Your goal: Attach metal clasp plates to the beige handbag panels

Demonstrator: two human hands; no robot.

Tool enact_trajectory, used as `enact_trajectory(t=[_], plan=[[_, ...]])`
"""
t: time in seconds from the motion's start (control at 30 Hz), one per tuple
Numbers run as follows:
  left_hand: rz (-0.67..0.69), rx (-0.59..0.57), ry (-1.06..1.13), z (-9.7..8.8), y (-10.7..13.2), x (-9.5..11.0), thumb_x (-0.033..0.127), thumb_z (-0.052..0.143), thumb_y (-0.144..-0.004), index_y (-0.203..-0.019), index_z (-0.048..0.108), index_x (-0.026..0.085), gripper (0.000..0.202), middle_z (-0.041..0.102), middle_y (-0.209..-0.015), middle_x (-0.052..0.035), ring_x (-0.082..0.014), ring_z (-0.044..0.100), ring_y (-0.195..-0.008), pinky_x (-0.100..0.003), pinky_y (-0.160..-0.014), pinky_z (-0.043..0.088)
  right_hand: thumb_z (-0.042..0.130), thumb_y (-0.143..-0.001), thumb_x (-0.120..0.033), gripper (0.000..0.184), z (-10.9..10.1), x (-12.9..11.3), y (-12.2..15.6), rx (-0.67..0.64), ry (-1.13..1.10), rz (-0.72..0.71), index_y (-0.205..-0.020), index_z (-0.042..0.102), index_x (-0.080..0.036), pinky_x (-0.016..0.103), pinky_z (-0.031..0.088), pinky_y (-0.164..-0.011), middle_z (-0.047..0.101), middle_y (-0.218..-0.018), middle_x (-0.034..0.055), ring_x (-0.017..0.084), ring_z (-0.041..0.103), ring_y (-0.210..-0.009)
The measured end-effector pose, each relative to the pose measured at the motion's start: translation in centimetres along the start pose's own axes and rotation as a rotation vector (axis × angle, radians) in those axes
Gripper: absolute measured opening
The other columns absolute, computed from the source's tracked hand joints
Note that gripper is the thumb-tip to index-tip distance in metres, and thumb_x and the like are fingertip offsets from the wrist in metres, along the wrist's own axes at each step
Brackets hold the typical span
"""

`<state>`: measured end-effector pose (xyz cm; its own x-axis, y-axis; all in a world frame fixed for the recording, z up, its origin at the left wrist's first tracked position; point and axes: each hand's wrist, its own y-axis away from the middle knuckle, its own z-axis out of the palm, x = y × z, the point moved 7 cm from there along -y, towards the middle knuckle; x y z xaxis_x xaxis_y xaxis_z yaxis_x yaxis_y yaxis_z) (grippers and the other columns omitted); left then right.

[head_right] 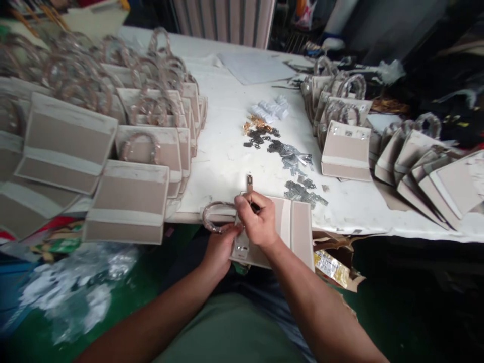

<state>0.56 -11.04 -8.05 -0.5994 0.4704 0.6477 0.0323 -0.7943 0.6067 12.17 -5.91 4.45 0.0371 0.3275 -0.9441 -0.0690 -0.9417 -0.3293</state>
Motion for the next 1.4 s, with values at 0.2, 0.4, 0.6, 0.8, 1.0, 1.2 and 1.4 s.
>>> enact_trajectory(t=[0.2, 0.4, 0.6, 0.8, 1.0, 1.2, 1.4], plan=[[-0.002, -0.043, -0.034, -0.1, 0.5, 0.4, 0.034, 0.093, -0.057, -0.071, 0.073, 0.013, 0.032, 0.078, -0.071, -0.0068, -0.0199, 0.071, -0.062, -0.031, -0.065, 0.056, 0.064, -0.099, -0.054, 0.045, -3.0, 0.5, -0.2, -0.091, 0.565, 0.259, -0.07, 0.061, -0.021, 0.027, 0.035, -0.057, 0.056, -0.059, -0.0033, 0.013, 0.05, -0.056], [-0.024, -0.104, -0.085, -0.4, 0.8, 0.3, 0.041, 0.093, -0.059, -0.081, 0.075, 0.014, 0.04, 0.078, -0.076, -0.0071, -0.0262, 0.077, -0.076, -0.035, -0.072, 0.06, 0.067, -0.097, -0.033, 0.017, -3.5, 2.4, 0.8, -0.186, 1.086, 0.276, -0.107, 0.081, -0.029, 0.028, 0.042, -0.072, 0.077, -0.113, 0.0025, 0.019, 0.07, -0.09], [0.295, 0.003, -0.351, -5.4, 2.6, 4.8, 0.047, 0.083, -0.079, -0.129, 0.066, 0.021, 0.058, 0.073, -0.128, -0.0128, -0.0315, 0.069, -0.123, -0.042, -0.096, 0.059, 0.066, -0.098, -0.037, 0.018, -3.2, 3.7, 0.3, -0.144, 1.104, 0.325, -0.105, 0.08, -0.028, 0.029, 0.043, -0.074, 0.078, -0.111, 0.0031, 0.021, 0.072, -0.096], [1.239, -0.147, -1.303, -0.3, 5.9, 10.6, 0.032, 0.064, -0.097, -0.149, 0.055, 0.025, 0.053, 0.059, -0.153, -0.014, -0.0336, 0.053, -0.143, -0.054, -0.123, 0.043, 0.054, -0.102, -0.035, 0.028, -2.7, 3.7, -0.6, -0.185, 1.198, 0.313, -0.103, 0.079, -0.022, 0.031, 0.043, -0.073, 0.078, -0.108, 0.0106, 0.024, 0.073, -0.091], [1.14, -0.448, -1.702, 5.9, 0.5, 9.0, 0.025, 0.066, -0.092, -0.15, 0.058, 0.019, 0.059, 0.063, -0.152, -0.0152, -0.036, 0.06, -0.138, -0.058, -0.123, 0.042, 0.06, -0.096, -0.034, 0.024, -2.8, 4.5, -2.4, -0.273, 1.168, 0.345, -0.099, 0.081, -0.023, 0.03, 0.043, -0.071, 0.081, -0.101, 0.0096, 0.025, 0.075, -0.093], [1.152, -0.503, -1.667, 5.2, -0.7, 9.4, 0.028, 0.063, -0.096, -0.151, 0.06, 0.022, 0.055, 0.061, -0.155, -0.0132, -0.033, 0.059, -0.141, -0.054, -0.122, 0.046, 0.057, -0.102, -0.039, 0.027, -2.9, 4.1, -0.9, -0.203, 1.182, 0.306, -0.104, 0.079, -0.023, 0.03, 0.043, -0.073, 0.078, -0.109, 0.0102, 0.024, 0.074, -0.094], [1.158, -0.575, -1.728, 4.8, -1.0, 9.6, 0.027, 0.059, -0.098, -0.153, 0.057, 0.022, 0.056, 0.057, -0.16, -0.0134, -0.0314, 0.056, -0.146, -0.054, -0.122, 0.045, 0.056, -0.102, -0.032, 0.02, -1.9, 3.6, 1.3, -0.144, 1.189, 0.232, -0.099, 0.074, -0.024, 0.031, 0.036, -0.067, 0.074, -0.106, 0.0061, 0.02, 0.072, -0.086]])
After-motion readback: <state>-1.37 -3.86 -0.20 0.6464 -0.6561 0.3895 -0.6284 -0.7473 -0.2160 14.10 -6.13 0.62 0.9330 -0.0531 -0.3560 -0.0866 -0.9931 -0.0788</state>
